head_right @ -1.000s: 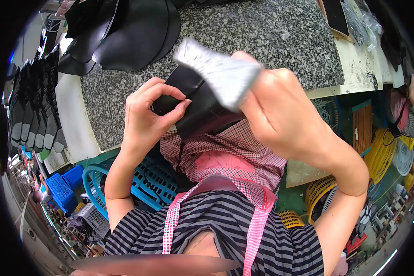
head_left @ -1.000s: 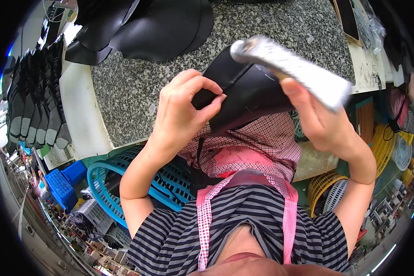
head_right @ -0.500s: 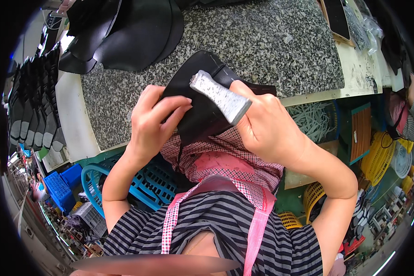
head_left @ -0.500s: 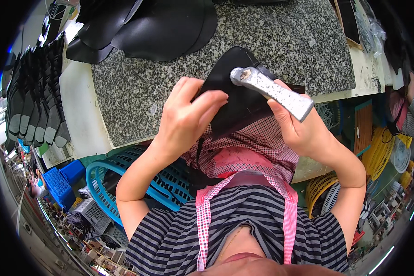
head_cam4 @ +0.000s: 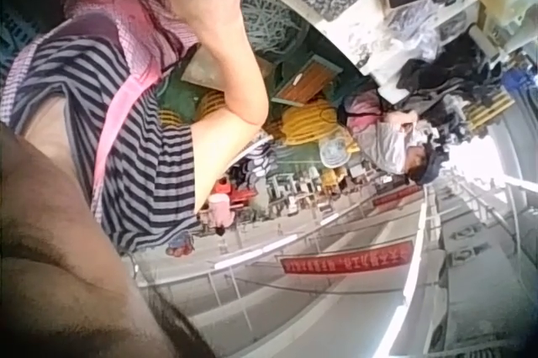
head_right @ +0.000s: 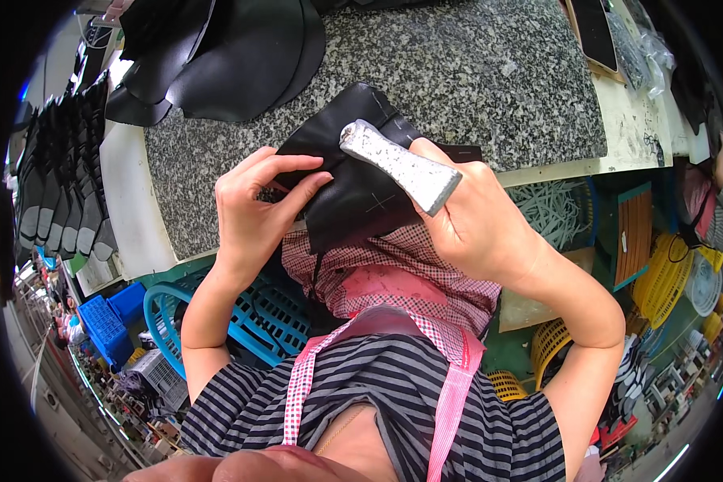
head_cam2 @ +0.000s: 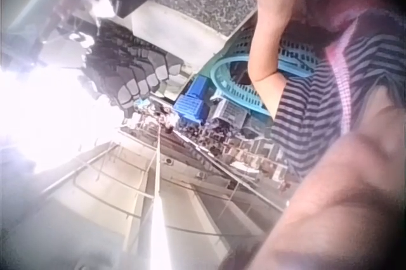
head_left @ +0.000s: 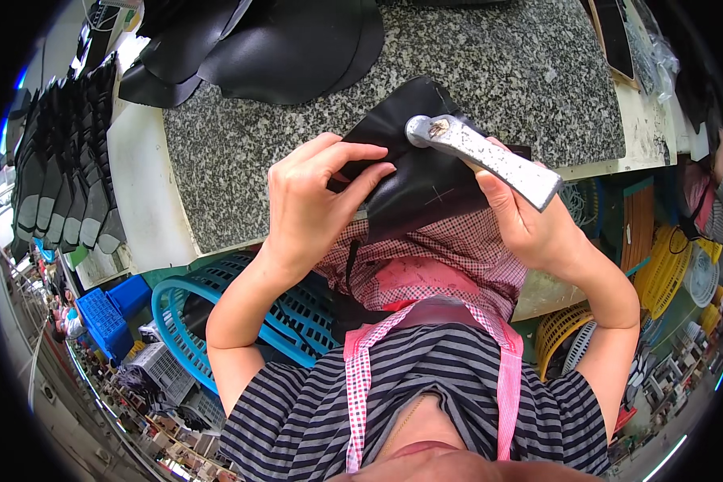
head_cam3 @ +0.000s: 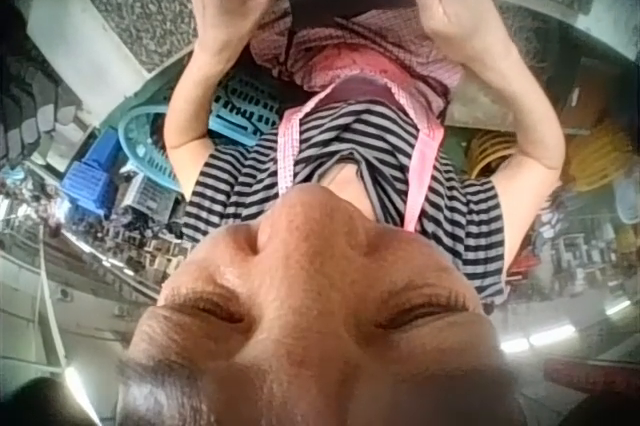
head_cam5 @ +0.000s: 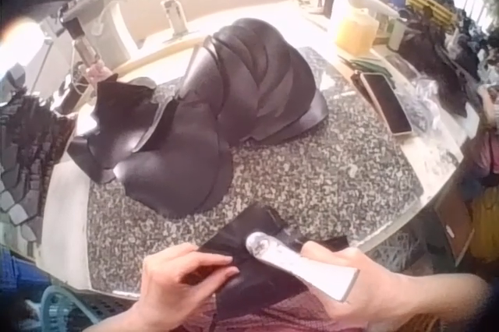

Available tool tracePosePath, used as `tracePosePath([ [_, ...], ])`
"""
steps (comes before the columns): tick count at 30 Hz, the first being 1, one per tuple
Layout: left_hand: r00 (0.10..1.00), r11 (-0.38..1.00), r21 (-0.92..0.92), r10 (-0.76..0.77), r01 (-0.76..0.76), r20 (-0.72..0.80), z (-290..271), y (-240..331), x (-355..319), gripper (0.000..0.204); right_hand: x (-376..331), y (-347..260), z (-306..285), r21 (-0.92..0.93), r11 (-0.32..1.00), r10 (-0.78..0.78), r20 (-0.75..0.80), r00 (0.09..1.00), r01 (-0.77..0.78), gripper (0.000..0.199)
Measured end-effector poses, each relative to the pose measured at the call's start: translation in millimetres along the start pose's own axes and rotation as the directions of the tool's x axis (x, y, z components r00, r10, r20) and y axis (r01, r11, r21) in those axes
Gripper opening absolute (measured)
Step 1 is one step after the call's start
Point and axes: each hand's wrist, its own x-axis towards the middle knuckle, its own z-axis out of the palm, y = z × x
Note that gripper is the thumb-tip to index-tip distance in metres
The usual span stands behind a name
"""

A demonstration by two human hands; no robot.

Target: Hammering leather shoe components on a workbench to flatten or join them.

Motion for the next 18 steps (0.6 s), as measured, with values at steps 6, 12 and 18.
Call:
tracePosePath([
  [6, 0.996, 0.998, 0.021, -0.068, 0.066, 0.060, -5.7, -0.5, 1.8, 0.019, 10.1, -19.9, -25.0, -0.055, 0.997, -0.056, 0.021, 0.998, 0.058, 0.017],
  [12, 0.988, 0.996, 0.000, -0.086, 0.087, 0.125, -8.2, -2.1, 7.9, 0.019, 15.2, -22.1, -16.8, -0.157, 0.985, 0.112, 0.250, 0.962, -0.074, 0.027],
  [18, 0.983, 0.994, -0.033, -0.095, 0.101, 0.157, -10.4, -3.9, 10.1, 0.018, 8.1, -23.9, -8.1, -0.083, 0.985, 0.162, 0.166, 0.973, -0.150, 0.024],
])
